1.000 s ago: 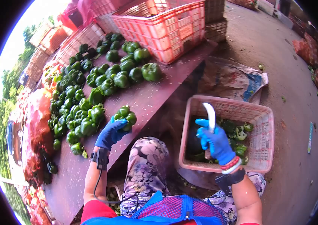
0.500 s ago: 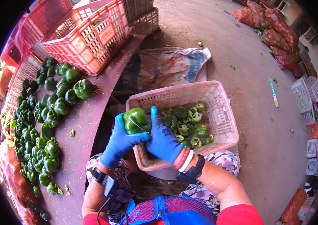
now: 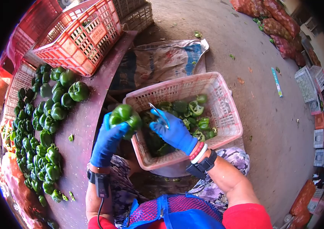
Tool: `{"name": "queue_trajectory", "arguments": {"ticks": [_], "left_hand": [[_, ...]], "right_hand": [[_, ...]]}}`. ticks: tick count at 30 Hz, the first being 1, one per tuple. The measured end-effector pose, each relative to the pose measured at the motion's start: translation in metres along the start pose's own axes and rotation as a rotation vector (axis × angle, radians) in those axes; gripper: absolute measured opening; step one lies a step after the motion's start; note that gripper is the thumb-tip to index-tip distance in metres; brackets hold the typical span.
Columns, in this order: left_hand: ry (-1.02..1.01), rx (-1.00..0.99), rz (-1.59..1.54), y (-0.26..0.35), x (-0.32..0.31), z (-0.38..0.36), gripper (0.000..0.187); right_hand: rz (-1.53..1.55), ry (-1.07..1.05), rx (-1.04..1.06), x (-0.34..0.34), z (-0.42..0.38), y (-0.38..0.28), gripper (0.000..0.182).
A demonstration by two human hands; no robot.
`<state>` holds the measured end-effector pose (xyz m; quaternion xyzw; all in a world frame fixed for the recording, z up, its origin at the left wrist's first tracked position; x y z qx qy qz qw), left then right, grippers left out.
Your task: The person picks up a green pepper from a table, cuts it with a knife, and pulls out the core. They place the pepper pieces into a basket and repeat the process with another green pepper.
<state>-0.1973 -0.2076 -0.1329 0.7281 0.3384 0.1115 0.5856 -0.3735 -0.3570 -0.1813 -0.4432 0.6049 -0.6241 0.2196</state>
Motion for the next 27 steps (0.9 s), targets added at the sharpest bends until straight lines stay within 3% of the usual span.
{"name": "queue_trajectory", "arguments": {"ticks": [3, 4, 7, 11, 12, 15, 17, 20, 23, 25, 27], "left_hand": [[-0.126, 0.049, 0.291, -0.014, -0.018, -0.005, 0.065], [-0.182, 0.076, 0.261, -0.019, -0.020, -0.006, 0.065], [-0.288, 0.126, 0.052, -0.014, -0.025, -0.008, 0.067], [-0.333, 0.159, -0.093, -0.014, -0.029, -0.002, 0.062], [-0.341, 0.155, -0.062, -0.014, -0.027, 0.000, 0.062], [-0.508, 0.241, -0.349, -0.005, -0.026, 0.002, 0.063], [-0.504, 0.202, -0.335, 0.001, -0.026, 0.000, 0.070], [-0.484, 0.157, -0.380, 0.013, -0.040, -0.006, 0.084], [-0.523, 0.091, -0.392, -0.006, -0.027, 0.011, 0.082], [-0.470, 0.010, -0.519, -0.006, -0.016, 0.027, 0.082], [-0.167, 0.030, -0.653, -0.012, -0.004, 0.036, 0.078]], "right_hand": [[0.388, -0.098, 0.336, -0.010, 0.008, -0.021, 0.070], [0.230, -0.133, 0.318, -0.004, 0.008, -0.021, 0.074], [0.191, -0.157, 0.265, 0.002, 0.004, -0.031, 0.081], [0.213, -0.081, 0.299, 0.005, 0.003, -0.035, 0.071], [0.351, -0.121, 0.225, 0.006, 0.004, -0.032, 0.070], [0.813, -0.244, -0.023, 0.009, 0.004, -0.022, 0.067], [1.182, -0.343, -0.217, 0.009, 0.000, -0.021, 0.067], [1.278, -0.432, -0.115, 0.014, -0.002, -0.021, 0.068], [1.343, -0.506, -0.133, 0.029, -0.007, -0.016, 0.074], [1.466, -0.649, -0.025, 0.039, -0.008, -0.009, 0.076], [1.204, -0.615, -0.123, 0.055, -0.011, -0.020, 0.090]]}}
Point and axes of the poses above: each hand's wrist, its own z-axis towards the middle knuckle, its own x-axis out of the back of the hand, y = z × x, the point moved 2 cm from there along z, towards the middle knuckle, and after that the axes turned 2 degrees about y, right-handed, at the moved point
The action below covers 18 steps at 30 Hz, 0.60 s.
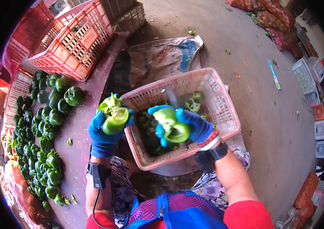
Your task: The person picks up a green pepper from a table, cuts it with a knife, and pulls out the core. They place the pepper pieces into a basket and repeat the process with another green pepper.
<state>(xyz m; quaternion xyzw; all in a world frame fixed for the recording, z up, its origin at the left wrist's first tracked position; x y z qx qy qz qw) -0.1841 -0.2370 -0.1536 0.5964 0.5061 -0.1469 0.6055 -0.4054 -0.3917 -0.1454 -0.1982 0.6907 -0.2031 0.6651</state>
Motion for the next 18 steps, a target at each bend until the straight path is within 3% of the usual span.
{"name": "queue_trajectory", "arguments": {"ticks": [1, 3, 4, 5, 6, 7, 8, 10, 11, 12, 14, 16, 18], "left_hand": [[-0.124, -0.032, 0.030, 0.004, 0.005, 0.004, 0.072], [-0.006, -0.228, 0.470, -0.010, 0.008, 0.014, 0.070], [0.000, -0.168, 0.374, -0.013, 0.008, 0.016, 0.068], [0.012, -0.111, 0.277, -0.017, 0.008, 0.019, 0.067], [-0.013, 0.071, -0.029, -0.021, -0.001, 0.020, 0.064], [0.043, 0.024, 0.030, -0.032, 0.001, 0.023, 0.060], [-0.028, -0.193, 0.455, -0.037, 0.001, 0.021, 0.051], [-0.075, -0.686, 1.302, -0.042, -0.018, 0.012, 0.035], [-0.059, -0.339, 0.850, -0.047, -0.021, 0.018, 0.038], [0.082, -0.075, 0.357, -0.053, -0.024, 0.021, 0.046], [0.042, -0.199, 0.922, -0.042, -0.031, 0.018, 0.049], [-0.059, -0.175, 1.215, -0.040, -0.018, 0.019, 0.044], [-0.122, -0.138, 1.549, -0.035, -0.021, 0.013, 0.041]], "right_hand": [[-0.482, 0.161, 0.008, 0.004, 0.003, -0.005, 0.092], [-0.844, 0.388, 0.052, 0.018, 0.006, 0.002, 0.092], [-1.014, 0.512, 0.045, 0.022, 0.008, 0.005, 0.093], [-0.907, 0.530, 0.057, 0.022, 0.010, 0.015, 0.092], [-0.800, 0.546, 0.066, 0.011, 0.016, 0.023, 0.091], [-0.682, 0.545, 0.118, -0.005, 0.025, 0.030, 0.089], [-0.721, 0.505, 0.015, -0.013, 0.030, 0.030, 0.078], [-0.540, 0.579, 0.176, -0.012, 0.038, 0.040, 0.065], [-0.481, 0.606, 0.229, -0.009, 0.040, 0.043, 0.060], [-0.487, 0.623, 0.222, -0.003, 0.038, 0.040, 0.057], [-0.774, 0.646, 0.328, 0.005, 0.033, 0.029, 0.054], [-1.327, 0.634, 0.531, 0.000, 0.027, 0.016, 0.056], [-1.418, 0.580, 0.408, -0.010, 0.019, 0.013, 0.059]]}}
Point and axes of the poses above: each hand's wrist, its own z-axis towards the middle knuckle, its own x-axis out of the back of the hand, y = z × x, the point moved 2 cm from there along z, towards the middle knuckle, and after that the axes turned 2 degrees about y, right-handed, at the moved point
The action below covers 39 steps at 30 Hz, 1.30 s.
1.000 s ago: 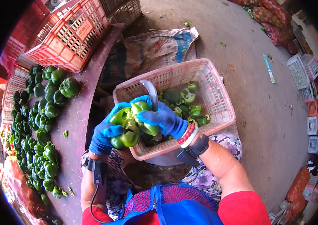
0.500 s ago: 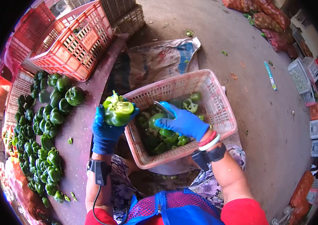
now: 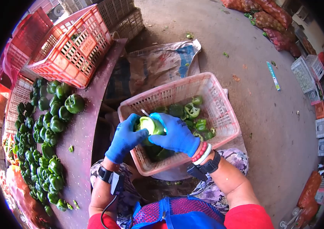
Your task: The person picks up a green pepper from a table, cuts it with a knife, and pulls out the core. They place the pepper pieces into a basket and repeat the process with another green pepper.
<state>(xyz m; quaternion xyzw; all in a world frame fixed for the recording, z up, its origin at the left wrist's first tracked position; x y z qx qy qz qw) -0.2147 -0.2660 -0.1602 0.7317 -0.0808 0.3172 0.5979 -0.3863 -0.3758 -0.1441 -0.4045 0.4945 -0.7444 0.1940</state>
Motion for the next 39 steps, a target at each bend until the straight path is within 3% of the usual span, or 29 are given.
{"name": "queue_trajectory", "arguments": {"ticks": [5, 8, 10, 12, 13, 14, 16, 18, 19, 22, 23, 25, 26, 27, 28, 29, 30, 31, 32, 34, 37, 39], "left_hand": [[-0.062, -0.013, 0.311, 0.003, 0.001, -0.010, 0.040], [-0.145, -0.030, 0.185, 0.016, 0.012, -0.010, 0.041], [-0.242, 0.085, -0.135, 0.012, 0.012, -0.012, 0.033], [-0.208, 0.156, -0.545, 0.015, 0.011, -0.015, 0.026], [-0.221, 0.161, -0.602, 0.007, 0.015, -0.014, 0.020], [-0.234, 0.182, -0.919, -0.011, 0.015, -0.014, 0.021], [0.401, -0.919, 0.146, -0.015, 0.025, -0.004, 0.035], [0.472, -0.369, -0.219, -0.054, 0.014, 0.010, 0.034], [0.536, -0.122, -0.430, -0.060, 0.012, 0.014, 0.034], [0.282, 0.265, -1.712, -0.045, 0.022, 0.022, 0.048], [0.156, 0.272, -1.761, -0.027, 0.028, 0.018, 0.050], [-0.042, 0.255, -1.826, -0.022, 0.022, 0.012, 0.057], [0.003, 0.247, -1.789, -0.026, 0.013, 0.013, 0.059], [0.045, 0.238, -1.751, -0.025, 0.001, 0.017, 0.060], [0.079, 0.227, -1.709, -0.025, -0.010, 0.020, 0.062], [0.056, 0.139, -1.337, -0.027, -0.020, 0.021, 0.062], [-0.008, 0.137, -1.261, -0.023, -0.022, 0.017, 0.061], [-0.071, 0.131, -1.182, -0.014, -0.022, 0.013, 0.060], [-0.175, 0.217, -1.397, -0.006, -0.018, 0.007, 0.059], [-0.090, 0.076, -1.149, -0.001, -0.019, 0.006, 0.050], [-0.025, 0.071, -1.170, 0.006, -0.019, 0.001, 0.042], [0.039, 0.068, -0.935, 0.004, -0.021, -0.003, 0.030]], "right_hand": [[-0.082, -0.073, 0.066, -0.001, -0.005, -0.002, 0.056], [-0.049, -0.194, -0.008, 0.008, -0.002, -0.001, 0.064], [0.039, -0.240, -0.066, 0.013, 0.000, -0.004, 0.069], [0.177, -0.204, -0.090, 0.015, 0.000, -0.007, 0.072], [0.307, -0.182, -0.091, 0.013, 0.000, -0.004, 0.077], [0.371, -0.172, -0.096, 0.010, 0.001, 0.003, 0.079], [0.830, -0.219, -0.496, 0.008, -0.002, -0.010, 0.055], [0.816, -0.284, -0.510, -0.001, -0.004, -0.009, 0.053], [0.717, -0.288, -0.395, -0.006, -0.004, -0.005, 0.056], [0.132, -0.317, -0.121, 0.007, -0.005, 0.031, 0.062], [-0.225, -0.205, -0.129, 0.017, -0.007, 0.045, 0.057], [0.054, -0.087, -0.354, 0.016, 0.002, 0.029, 0.052], [0.191, -0.026, -0.467, 0.014, 0.006, 0.019, 0.050], [0.518, -0.076, -0.540, 0.003, 0.010, 0.009, 0.044], [0.584, -0.092, -0.534, -0.010, 0.010, 0.002, 0.038], [0.649, -0.109, -0.529, -0.023, 0.011, -0.004, 0.033], [0.731, -0.155, -0.581, -0.028, 0.011, -0.013, 0.029], [0.719, -0.094, -0.559, -0.030, 0.013, -0.014, 0.028], [0.704, -0.042, -0.535, -0.031, 0.015, -0.014, 0.027], [0.685, -0.005, -0.456, -0.032, 0.019, -0.008, 0.027], [0.660, -0.036, -0.376, -0.032, 0.016, -0.006, 0.030], [0.568, 0.018, -0.338, -0.036, 0.011, -0.004, 0.029]]}}
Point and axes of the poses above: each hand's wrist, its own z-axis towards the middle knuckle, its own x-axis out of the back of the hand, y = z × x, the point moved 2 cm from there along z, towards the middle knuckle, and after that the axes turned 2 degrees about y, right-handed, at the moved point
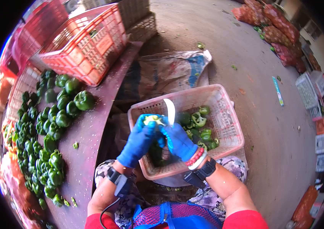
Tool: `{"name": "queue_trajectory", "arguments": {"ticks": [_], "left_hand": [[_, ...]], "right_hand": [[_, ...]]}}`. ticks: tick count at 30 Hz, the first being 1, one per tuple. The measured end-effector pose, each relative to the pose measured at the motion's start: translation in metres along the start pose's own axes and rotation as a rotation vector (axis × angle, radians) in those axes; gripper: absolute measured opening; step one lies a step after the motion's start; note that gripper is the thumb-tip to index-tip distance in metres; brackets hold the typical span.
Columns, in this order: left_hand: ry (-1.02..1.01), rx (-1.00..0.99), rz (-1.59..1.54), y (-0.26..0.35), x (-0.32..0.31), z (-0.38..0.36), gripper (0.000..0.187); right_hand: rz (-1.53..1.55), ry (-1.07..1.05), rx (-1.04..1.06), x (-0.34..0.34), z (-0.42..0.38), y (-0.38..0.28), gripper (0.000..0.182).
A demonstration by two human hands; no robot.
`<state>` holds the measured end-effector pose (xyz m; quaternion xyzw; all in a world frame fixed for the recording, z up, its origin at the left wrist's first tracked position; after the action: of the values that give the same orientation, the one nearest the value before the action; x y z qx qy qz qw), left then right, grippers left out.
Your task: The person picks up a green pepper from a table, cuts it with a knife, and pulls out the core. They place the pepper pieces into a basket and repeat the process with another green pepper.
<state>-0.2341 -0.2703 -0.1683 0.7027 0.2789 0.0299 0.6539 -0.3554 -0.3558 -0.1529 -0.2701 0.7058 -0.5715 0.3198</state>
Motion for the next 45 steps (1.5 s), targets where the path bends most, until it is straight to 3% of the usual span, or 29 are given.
{"name": "queue_trajectory", "arguments": {"ticks": [2, 4, 5, 7, 8, 9, 10, 11, 13, 15, 16, 18, 21, 24, 27, 28, 31, 32, 33, 36, 41, 42, 45], "left_hand": [[0.099, -0.148, 0.356, 0.006, -0.006, -0.008, 0.020], [0.239, -0.222, 0.620, 0.018, -0.012, -0.014, 0.029], [0.260, -0.323, 0.704, 0.014, -0.006, -0.011, 0.034], [0.578, -0.721, 0.812, 0.013, 0.009, -0.013, 0.036], [0.607, -0.554, 0.740, 0.041, 0.025, -0.024, 0.030], [0.715, -0.539, 0.701, 0.056, 0.045, -0.040, 0.025], [0.817, -0.508, 0.681, 0.073, 0.064, -0.068, 0.023], [0.905, -0.481, 0.655, 0.092, 0.083, -0.106, 0.021], [0.964, -0.279, 0.948, 0.114, 0.120, -0.205, 0.020], [1.026, 0.124, 1.226, 0.094, 0.161, -0.315, 0.024], [1.052, 0.361, 1.311, 0.082, 0.168, -0.367, 0.035], [0.716, 1.003, 1.260, 0.076, 0.178, -0.448, 0.054], [0.962, 1.113, 1.436, 0.055, 0.224, -0.486, 0.075], [1.288, 0.459, 1.435, 0.024, 0.303, -0.480, 0.091], [1.489, 0.539, 1.516, 0.005, 0.315, -0.431, 0.095], [1.480, 0.549, 1.777, -0.007, 0.308, -0.415, 0.075], [1.512, 0.251, 1.664, -0.018, 0.304, -0.390, 0.051], [1.475, 0.124, 1.693, -0.012, 0.298, -0.381, 0.029], [1.412, 0.081, 1.690, -0.008, 0.300, -0.370, 0.024], [1.261, -0.057, 1.703, 0.002, 0.310, -0.331, 0.013], [1.229, -0.285, 1.447, 0.027, 0.296, -0.205, 0.017], [1.291, -0.214, 1.399, 0.031, 0.295, -0.179, 0.020], [1.121, 0.048, 1.408, 0.049, 0.271, -0.119, 0.021]], "right_hand": [[-0.103, 0.005, 0.014, 0.002, 0.001, 0.015, 0.026], [-0.273, 0.037, 0.101, 0.011, 0.000, 0.024, 0.024], [-0.366, 0.051, 0.047, 0.008, 0.003, 0.014, 0.022], [-0.553, 0.063, -0.066, 0.005, 0.007, -0.007, 0.018], [-0.600, -0.011, -0.064, 0.021, 0.015, 0.003, 0.018], [-0.750, -0.065, -0.038, 0.046, 0.021, 0.024, 0.022], [-1.009, -0.061, 0.169, 0.062, 0.023, 0.039, 0.030], [-1.084, -0.063, 0.207, 0.081, 0.024, 0.057, 0.034], [-1.246, -0.054, 0.296, 0.104, 0.030, 0.086, 0.044], [-0.835, -0.064, -0.080, 0.076, 0.024, 0.061, 0.041], [-0.626, -0.063, -0.267, 0.066, 0.019, 0.049, 0.039], [-0.535, -0.084, -0.291, 0.060, 0.018, 0.042, 0.035], [-0.508, -0.109, -0.316, 0.052, 0.021, 0.046, 0.033], [-0.532, -0.160, -0.349, 0.041, 0.016, 0.046, 0.033], [-0.568, -0.162, -0.348, 0.028, 0.008, 0.036, 0.032], [-0.575, -0.156, -0.339, 0.026, 0.008, 0.033, 0.032], [-0.605, -0.149, -0.311, 0.026, 0.008, 0.030, 0.030], [-0.618, -0.153, -0.300, 0.024, 0.008, 0.030, 0.030], [-0.633, -0.159, -0.291, 0.022, 0.007, 0.029, 0.030], [-0.619, -0.183, -0.298, 0.009, 0.005, 0.027, 0.029], [-0.687, -0.222, -0.268, 0.003, 0.005, 0.027, 0.029], [-0.690, -0.216, -0.257, 0.007, 0.005, 0.030, 0.030], [-0.777, -0.209, -0.069, 0.021, 0.008, 0.036, 0.031]]}}
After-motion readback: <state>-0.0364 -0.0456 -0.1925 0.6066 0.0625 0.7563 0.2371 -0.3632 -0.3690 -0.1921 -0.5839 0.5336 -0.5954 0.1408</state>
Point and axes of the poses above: each hand's wrist, its own z-axis towards the middle knuckle, its own x-axis out of the back of the hand, y = z × x, the point moved 2 cm from there along z, towards the middle knuckle, and after that the axes turned 2 degrees about y, right-handed, at the moved point
